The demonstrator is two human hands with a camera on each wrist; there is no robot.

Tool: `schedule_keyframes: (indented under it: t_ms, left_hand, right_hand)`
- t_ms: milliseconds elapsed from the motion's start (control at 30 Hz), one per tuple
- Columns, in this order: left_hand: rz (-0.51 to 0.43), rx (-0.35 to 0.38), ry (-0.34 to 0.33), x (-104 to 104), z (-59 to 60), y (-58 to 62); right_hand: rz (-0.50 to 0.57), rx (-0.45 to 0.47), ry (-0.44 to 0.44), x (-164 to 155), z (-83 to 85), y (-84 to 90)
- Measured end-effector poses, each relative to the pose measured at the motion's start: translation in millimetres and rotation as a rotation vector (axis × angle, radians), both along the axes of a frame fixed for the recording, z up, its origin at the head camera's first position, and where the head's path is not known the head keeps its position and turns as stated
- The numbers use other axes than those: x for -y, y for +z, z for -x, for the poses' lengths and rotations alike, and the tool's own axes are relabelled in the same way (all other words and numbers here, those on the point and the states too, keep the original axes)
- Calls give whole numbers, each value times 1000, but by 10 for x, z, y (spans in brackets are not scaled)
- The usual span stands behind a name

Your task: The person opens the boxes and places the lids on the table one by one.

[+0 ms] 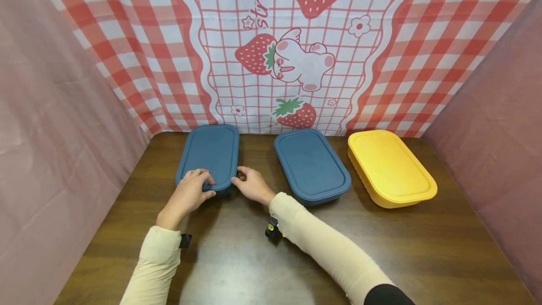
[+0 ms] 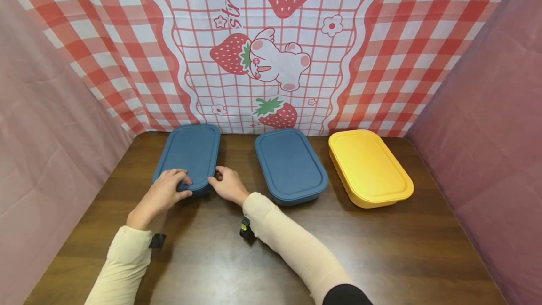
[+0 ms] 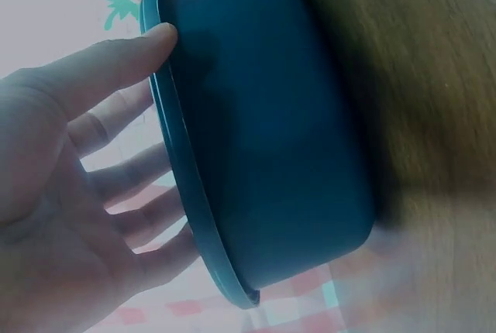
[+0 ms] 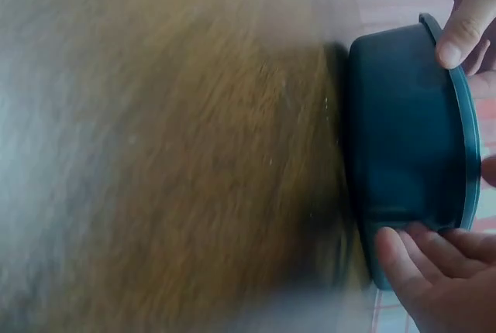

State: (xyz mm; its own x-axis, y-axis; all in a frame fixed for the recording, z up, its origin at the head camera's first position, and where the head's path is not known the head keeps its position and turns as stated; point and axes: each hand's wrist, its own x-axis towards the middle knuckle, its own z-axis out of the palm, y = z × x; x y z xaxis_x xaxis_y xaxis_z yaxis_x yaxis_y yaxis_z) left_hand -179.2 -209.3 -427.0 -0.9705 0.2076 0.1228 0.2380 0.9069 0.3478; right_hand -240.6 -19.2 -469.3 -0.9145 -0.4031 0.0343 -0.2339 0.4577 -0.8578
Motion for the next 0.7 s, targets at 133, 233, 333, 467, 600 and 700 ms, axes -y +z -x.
schedule_keyframes:
  t_ms: [133, 233, 333, 467, 600, 700]
  left_hand:
    - [16, 8, -3, -9, -11, 10]
    - [27, -9, -5, -23, -16, 2]
    - [36, -37, -8, -49, -21, -20]
    - [44, -64, -5, -87, -29, -44]
    - [33, -80, 3, -97, -23, -56]
    - [36, -84, 0, -88, -23, -62]
  right_hand:
    - [0, 0, 39, -17, 2, -1]
    - [-49, -17, 61, -22, 26, -4]
    - [-128, -37, 67, -18, 45, -7]
    - [-211, -47, 60, 0, 43, -24]
    - [-252, -63, 62, 25, 34, -38]
    - [-270, -72, 65, 51, 30, -44]
